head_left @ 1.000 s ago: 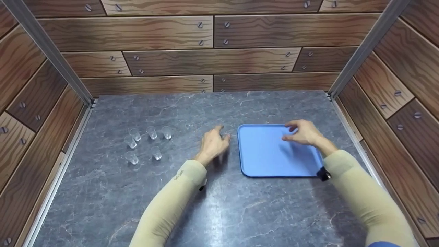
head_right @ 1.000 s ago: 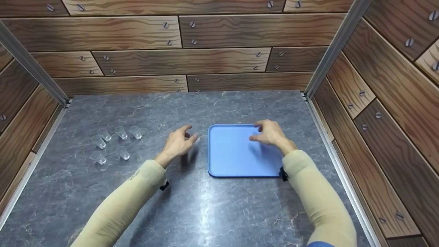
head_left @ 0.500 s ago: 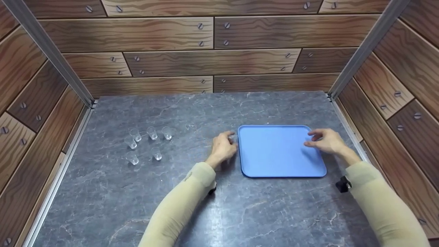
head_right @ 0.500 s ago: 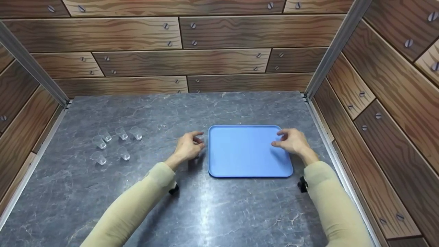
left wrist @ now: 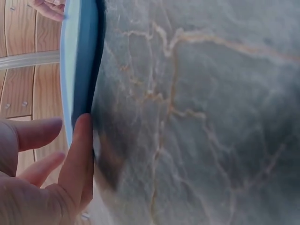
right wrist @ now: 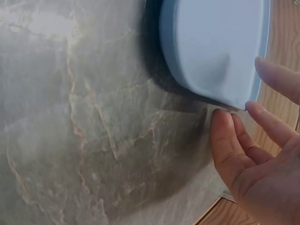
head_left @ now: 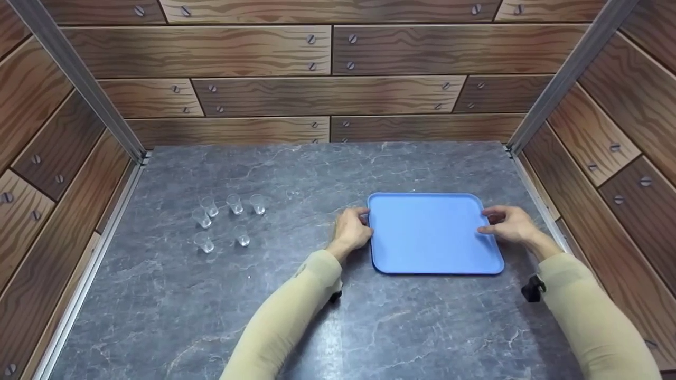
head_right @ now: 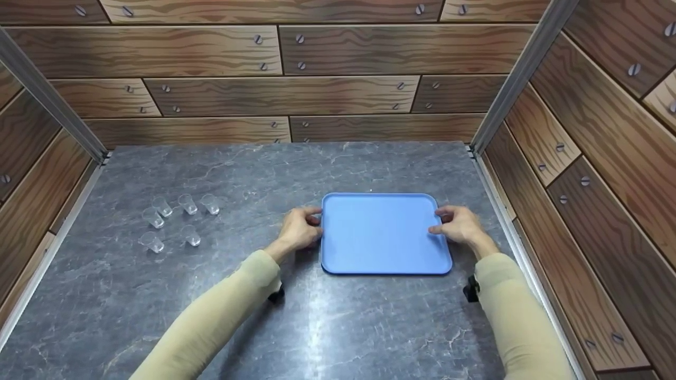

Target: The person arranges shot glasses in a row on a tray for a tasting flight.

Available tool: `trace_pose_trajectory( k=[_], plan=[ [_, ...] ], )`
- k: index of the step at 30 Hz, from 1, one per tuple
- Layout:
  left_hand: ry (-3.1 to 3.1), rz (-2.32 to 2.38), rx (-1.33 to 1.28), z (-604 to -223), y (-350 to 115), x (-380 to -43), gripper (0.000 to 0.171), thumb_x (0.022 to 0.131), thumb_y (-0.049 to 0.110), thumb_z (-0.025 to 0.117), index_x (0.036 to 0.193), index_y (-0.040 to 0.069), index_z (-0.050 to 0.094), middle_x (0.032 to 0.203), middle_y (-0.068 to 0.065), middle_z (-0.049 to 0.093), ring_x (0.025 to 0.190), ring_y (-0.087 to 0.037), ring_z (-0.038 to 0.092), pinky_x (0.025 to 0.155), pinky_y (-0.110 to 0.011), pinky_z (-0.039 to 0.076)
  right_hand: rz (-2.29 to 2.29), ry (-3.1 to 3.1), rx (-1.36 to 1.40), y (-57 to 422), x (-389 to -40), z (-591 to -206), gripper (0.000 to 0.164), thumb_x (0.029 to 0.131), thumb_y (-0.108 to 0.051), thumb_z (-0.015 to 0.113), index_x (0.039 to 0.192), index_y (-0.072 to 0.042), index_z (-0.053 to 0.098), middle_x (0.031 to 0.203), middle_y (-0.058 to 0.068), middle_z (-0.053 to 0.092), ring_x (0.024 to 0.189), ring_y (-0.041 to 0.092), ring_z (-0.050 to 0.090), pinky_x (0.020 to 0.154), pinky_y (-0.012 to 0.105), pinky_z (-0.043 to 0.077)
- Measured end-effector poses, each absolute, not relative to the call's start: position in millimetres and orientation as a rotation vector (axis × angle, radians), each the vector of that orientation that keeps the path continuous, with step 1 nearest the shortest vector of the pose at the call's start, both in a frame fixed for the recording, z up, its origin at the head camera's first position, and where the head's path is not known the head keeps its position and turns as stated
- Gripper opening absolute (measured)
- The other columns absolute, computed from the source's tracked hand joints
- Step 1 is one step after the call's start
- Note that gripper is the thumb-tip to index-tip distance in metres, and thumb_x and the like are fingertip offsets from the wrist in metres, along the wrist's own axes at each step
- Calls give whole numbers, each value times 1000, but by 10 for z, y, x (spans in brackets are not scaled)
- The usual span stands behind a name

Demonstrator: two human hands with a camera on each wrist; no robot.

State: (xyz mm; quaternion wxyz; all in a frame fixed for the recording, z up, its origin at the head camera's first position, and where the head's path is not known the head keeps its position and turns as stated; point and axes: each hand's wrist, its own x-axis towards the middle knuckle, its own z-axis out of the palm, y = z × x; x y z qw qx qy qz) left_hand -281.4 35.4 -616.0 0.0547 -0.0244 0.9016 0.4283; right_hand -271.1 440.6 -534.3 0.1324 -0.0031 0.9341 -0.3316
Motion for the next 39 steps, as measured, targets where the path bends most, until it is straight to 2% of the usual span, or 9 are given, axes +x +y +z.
trace_pose_trajectory(
  k=[3, 7, 9, 12, 17, 23, 27, 33, 39],
  plan=[
    [2702, 1324, -83, -6174, 373, -2847, 64, 81, 4, 79, 143, 19, 79, 106, 1, 84, 102, -16, 76, 93, -32, 65, -1010, 2679, 11, 4413, -2712, -5362, 68, 94, -13, 87, 148, 15, 59, 132, 41, 69, 89, 7, 65, 71, 22, 61],
    [2621, 1375, -121, -6180, 395, -2868, 64, 80, 2, 83, 141, 20, 80, 102, 4, 80, 92, -10, 73, 73, -23, 66, -1040, 2650, 25, 4421, -2699, -5393, 66, 93, -6, 85, 149, 15, 58, 126, 38, 70, 82, 7, 64, 67, 26, 62],
    [2616, 1380, -116, -6178, 409, -2865, 63, 79, 0, 85, 139, 19, 81, 102, 3, 81, 91, -9, 72, 70, -21, 66, -1055, 2644, 28, 4427, -2686, -5410, 65, 92, -3, 84, 149, 15, 58, 125, 38, 70, 81, 7, 65, 66, 26, 62],
    [2671, 1333, -81, -6176, 429, -2860, 61, 77, 0, 87, 135, 19, 83, 103, 1, 83, 93, -9, 72, 78, -22, 65, -1075, 2663, 6, 4449, -2674, -5449, 63, 90, 3, 80, 148, 15, 59, 126, 40, 70, 84, 8, 66, 65, 25, 61],
    [2722, 1288, -43, -6176, 447, -2857, 63, 73, 0, 88, 134, 17, 83, 101, 2, 83, 94, -11, 70, 91, -30, 64, -1068, 2738, -51, 4497, -2660, -5517, 62, 85, 9, 75, 145, 15, 62, 125, 41, 71, 97, 15, 69, 69, 18, 58],
    [2755, 1251, -36, -6163, 444, -2859, 63, 74, 0, 83, 134, 17, 83, 100, 2, 81, 95, -13, 70, 92, -32, 64, -1064, 2773, -55, 4491, -2667, -5532, 60, 86, 7, 76, 144, 13, 65, 123, 37, 72, 102, 21, 68, 71, 15, 53],
    [2760, 1230, -31, -6153, 440, -2863, 59, 79, 0, 77, 135, 17, 83, 107, 0, 83, 103, -17, 73, 96, -35, 65, -1077, 2769, -41, 4466, -2659, -5538, 59, 87, 8, 75, 145, 13, 64, 123, 38, 71, 103, 24, 70, 71, 15, 55],
    [2779, 1192, -24, -6167, 356, -2878, 59, 82, 0, 73, 137, 18, 82, 111, -2, 83, 108, -21, 74, 98, -37, 65, -1101, 2757, -56, 4403, -2644, -5560, 58, 88, 7, 76, 145, 12, 64, 125, 37, 71, 99, 16, 70, 76, 14, 56],
    [2697, 1270, -64, -6216, 151, -2928, 66, 78, -3, 74, 140, 17, 81, 116, -5, 86, 108, -16, 78, 91, -29, 66, -1135, 2744, -91, 4274, -2660, -5563, 58, 88, 8, 77, 144, 14, 65, 124, 38, 71, 97, 15, 71, 74, 15, 58]
  ],
)
